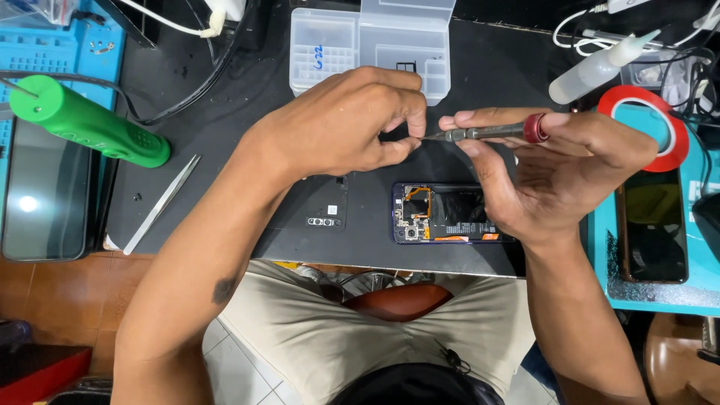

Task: Securing the internal chassis of a smartphone by installing multiple small screws with a precision screwdriver.

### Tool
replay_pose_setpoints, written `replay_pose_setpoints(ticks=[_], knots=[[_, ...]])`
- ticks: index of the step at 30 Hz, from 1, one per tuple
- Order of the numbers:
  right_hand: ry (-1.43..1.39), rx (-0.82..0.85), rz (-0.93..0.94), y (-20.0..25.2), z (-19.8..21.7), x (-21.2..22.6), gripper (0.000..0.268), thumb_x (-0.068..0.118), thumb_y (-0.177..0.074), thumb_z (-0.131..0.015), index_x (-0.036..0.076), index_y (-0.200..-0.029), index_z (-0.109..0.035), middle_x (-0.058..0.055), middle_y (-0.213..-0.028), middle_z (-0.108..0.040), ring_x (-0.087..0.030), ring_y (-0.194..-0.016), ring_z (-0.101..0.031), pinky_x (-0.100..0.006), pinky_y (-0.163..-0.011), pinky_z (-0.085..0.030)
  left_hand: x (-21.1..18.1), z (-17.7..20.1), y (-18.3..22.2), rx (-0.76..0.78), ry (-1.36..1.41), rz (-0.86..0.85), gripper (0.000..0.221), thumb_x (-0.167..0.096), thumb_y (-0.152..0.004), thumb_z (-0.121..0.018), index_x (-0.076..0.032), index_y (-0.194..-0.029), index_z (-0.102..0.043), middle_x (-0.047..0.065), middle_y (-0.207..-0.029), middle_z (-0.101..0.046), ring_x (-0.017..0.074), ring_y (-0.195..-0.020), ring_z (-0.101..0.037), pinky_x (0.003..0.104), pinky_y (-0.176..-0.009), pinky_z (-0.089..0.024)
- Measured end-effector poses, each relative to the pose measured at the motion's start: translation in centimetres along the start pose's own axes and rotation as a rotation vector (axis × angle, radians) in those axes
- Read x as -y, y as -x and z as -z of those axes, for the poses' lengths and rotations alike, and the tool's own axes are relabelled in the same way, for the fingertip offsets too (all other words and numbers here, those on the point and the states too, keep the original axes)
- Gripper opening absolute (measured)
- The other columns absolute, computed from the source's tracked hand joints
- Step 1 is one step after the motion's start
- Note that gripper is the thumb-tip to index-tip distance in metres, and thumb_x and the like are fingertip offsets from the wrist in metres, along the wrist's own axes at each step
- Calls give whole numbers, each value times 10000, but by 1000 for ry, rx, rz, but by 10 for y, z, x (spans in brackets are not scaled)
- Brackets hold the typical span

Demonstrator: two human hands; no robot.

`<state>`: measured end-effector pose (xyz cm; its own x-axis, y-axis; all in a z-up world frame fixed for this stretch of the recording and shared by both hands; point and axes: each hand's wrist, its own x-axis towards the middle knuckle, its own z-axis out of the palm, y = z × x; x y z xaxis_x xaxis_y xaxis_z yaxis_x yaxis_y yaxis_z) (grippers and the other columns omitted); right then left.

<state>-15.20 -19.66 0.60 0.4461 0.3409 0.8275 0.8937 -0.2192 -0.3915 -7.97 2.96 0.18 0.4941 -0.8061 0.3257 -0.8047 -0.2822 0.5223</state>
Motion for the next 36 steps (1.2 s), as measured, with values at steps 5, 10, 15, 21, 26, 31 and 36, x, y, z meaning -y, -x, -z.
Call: replay_pose_setpoints(ticks=[5,10,15,21,26,31,36], knots=[[-29,29,-52,-3,1,1,466,-155,-1011,-655,14,-1216,-273,-296,-820,-564,-501,-956,-765,-496,-700,-707,0,0,2,13,20,11,67,-67,-870,-692,-107,-916,-721,23,-819,-544,236,-637,-556,398,-552,-428],[-35,10,-115,14,4,-6,517,-61,-959,-773,31,-1185,-317,-191,-818,-468,-505,-875,-792,-447,-602,-645,3,-5,1,91,124,-1,79,-35,-823,-690,-100,-828,-736,-1,-770,-620,207,-667,-622,351,-600,-441],[-107,257,-283,20,1,4,431,-78,-934,-778,-27,-1197,-440,-282,-989,-731,-343,-952,-816,-325,-746,-687,5,-12,5,299,255,57,241,-60,-809,-654,-110,-980,-816,-10,-550,-396,178,-534,-467,326,-574,-423],[-69,278,-301,17,-2,8,398,-79,-921,-788,-60,-1164,-474,-273,-990,-741,-334,-965,-814,-330,-754,-695,12,-3,8,225,180,67,226,-78,-773,-636,-102,-925,-802,15,-681,-656,175,-598,-555,326,-603,-466],[-41,315,-279,20,-2,8,407,-56,-948,-788,-23,-1195,-467,-233,-1032,-745,-323,-1018,-815,-317,-809,-683,13,4,9,207,168,119,202,-86,-782,-667,-99,-928,-807,12,-592,-525,170,-537,-469,322,-570,-431],[-118,413,-251,18,-1,9,375,-80,-1014,-657,10,-1267,-396,-238,-1155,-734,-322,-1090,-804,-336,-851,-693,12,9,9,176,134,162,169,-102,-796,-683,-105,-913,-804,7,-577,-484,167,-527,-453,320,-565,-422],[87,400,-154,15,-7,18,539,0,-983,-795,2,-1257,-331,-301,-1178,-652,-365,-1031,-731,-338,-736,-570,16,12,9,121,43,200,105,-123,-850,-693,-82,-898,-776,17,-573,-467,215,-529,-469,366,-584,-413]])
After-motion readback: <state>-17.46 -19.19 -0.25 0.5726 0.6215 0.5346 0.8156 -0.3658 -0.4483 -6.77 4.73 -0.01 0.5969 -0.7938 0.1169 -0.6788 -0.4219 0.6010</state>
